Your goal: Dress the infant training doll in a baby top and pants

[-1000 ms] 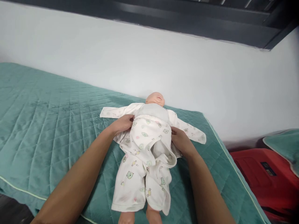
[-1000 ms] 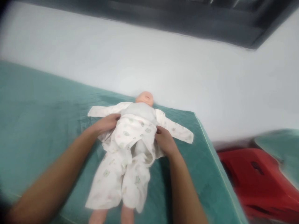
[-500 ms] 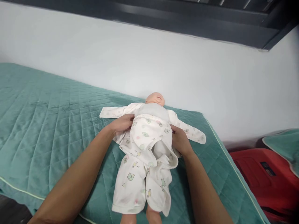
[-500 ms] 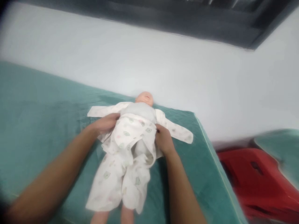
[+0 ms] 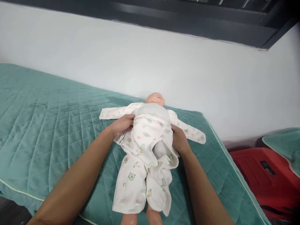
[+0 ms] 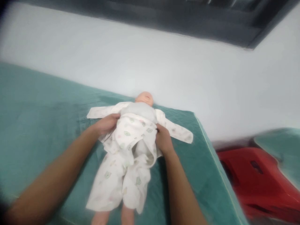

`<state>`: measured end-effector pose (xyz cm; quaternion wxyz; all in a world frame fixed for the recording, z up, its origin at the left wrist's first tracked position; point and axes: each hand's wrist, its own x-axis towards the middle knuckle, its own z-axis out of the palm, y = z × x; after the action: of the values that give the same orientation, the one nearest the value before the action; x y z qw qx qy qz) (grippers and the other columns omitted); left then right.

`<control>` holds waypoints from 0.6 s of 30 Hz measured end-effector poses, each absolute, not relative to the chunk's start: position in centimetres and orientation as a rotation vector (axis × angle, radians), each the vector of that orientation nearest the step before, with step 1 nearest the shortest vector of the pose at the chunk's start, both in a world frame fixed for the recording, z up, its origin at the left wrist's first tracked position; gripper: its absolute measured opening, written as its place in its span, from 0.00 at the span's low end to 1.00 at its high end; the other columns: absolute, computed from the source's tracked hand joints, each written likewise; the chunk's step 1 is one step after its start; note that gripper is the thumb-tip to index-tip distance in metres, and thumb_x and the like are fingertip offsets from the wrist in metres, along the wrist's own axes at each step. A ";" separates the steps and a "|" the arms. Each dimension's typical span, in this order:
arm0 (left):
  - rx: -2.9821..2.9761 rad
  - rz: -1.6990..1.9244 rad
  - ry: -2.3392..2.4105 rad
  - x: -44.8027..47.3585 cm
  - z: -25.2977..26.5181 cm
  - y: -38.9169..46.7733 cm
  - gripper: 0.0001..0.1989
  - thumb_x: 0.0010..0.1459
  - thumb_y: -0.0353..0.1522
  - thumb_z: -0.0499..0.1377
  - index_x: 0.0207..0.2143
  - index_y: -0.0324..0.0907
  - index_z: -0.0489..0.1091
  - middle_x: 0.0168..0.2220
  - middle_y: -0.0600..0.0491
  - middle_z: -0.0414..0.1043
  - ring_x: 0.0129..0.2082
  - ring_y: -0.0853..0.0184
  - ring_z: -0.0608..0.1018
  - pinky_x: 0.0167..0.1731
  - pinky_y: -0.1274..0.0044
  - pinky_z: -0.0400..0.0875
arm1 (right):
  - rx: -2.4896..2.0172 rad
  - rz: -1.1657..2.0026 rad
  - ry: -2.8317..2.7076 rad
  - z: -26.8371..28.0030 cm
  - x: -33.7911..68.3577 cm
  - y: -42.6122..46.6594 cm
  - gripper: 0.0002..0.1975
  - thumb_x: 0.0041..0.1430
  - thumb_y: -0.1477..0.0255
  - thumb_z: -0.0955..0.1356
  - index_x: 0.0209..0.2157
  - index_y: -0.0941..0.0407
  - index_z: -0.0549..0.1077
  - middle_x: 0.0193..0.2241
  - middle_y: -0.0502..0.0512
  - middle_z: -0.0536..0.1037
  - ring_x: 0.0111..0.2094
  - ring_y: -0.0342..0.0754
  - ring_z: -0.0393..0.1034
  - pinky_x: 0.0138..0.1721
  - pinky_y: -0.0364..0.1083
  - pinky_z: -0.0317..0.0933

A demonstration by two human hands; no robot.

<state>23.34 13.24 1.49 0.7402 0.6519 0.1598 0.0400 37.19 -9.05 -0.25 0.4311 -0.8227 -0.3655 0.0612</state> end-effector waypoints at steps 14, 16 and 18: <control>1.837 0.103 0.600 23.0 2.8 13.3 0.12 0.44 0.24 0.58 0.34 0.39 0.74 0.32 0.48 0.78 0.41 0.55 0.78 0.39 0.71 0.70 | -2.053 0.290 -0.756 -0.2 37.5 -9.2 0.07 0.44 0.74 0.64 0.29 0.55 0.71 0.29 0.53 0.80 0.33 0.51 0.71 0.37 0.47 0.63; 1.829 0.110 0.586 22.9 2.8 13.3 0.12 0.45 0.24 0.58 0.35 0.40 0.74 0.33 0.48 0.79 0.42 0.55 0.78 0.39 0.71 0.71 | -2.103 0.254 -0.795 0.0 37.5 -9.2 0.05 0.45 0.73 0.64 0.26 0.55 0.71 0.28 0.52 0.80 0.33 0.51 0.71 0.37 0.46 0.62; 1.799 0.119 0.558 22.9 2.8 13.2 0.13 0.46 0.24 0.59 0.36 0.40 0.74 0.36 0.48 0.79 0.44 0.55 0.77 0.39 0.72 0.71 | -2.125 0.234 -0.820 0.0 37.5 -9.2 0.05 0.46 0.73 0.64 0.26 0.56 0.71 0.29 0.53 0.80 0.34 0.52 0.71 0.37 0.46 0.61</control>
<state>22.88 13.23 2.76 0.5870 0.7718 0.2392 0.0511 37.49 -9.18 0.00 0.4133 -0.8450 -0.3262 0.0931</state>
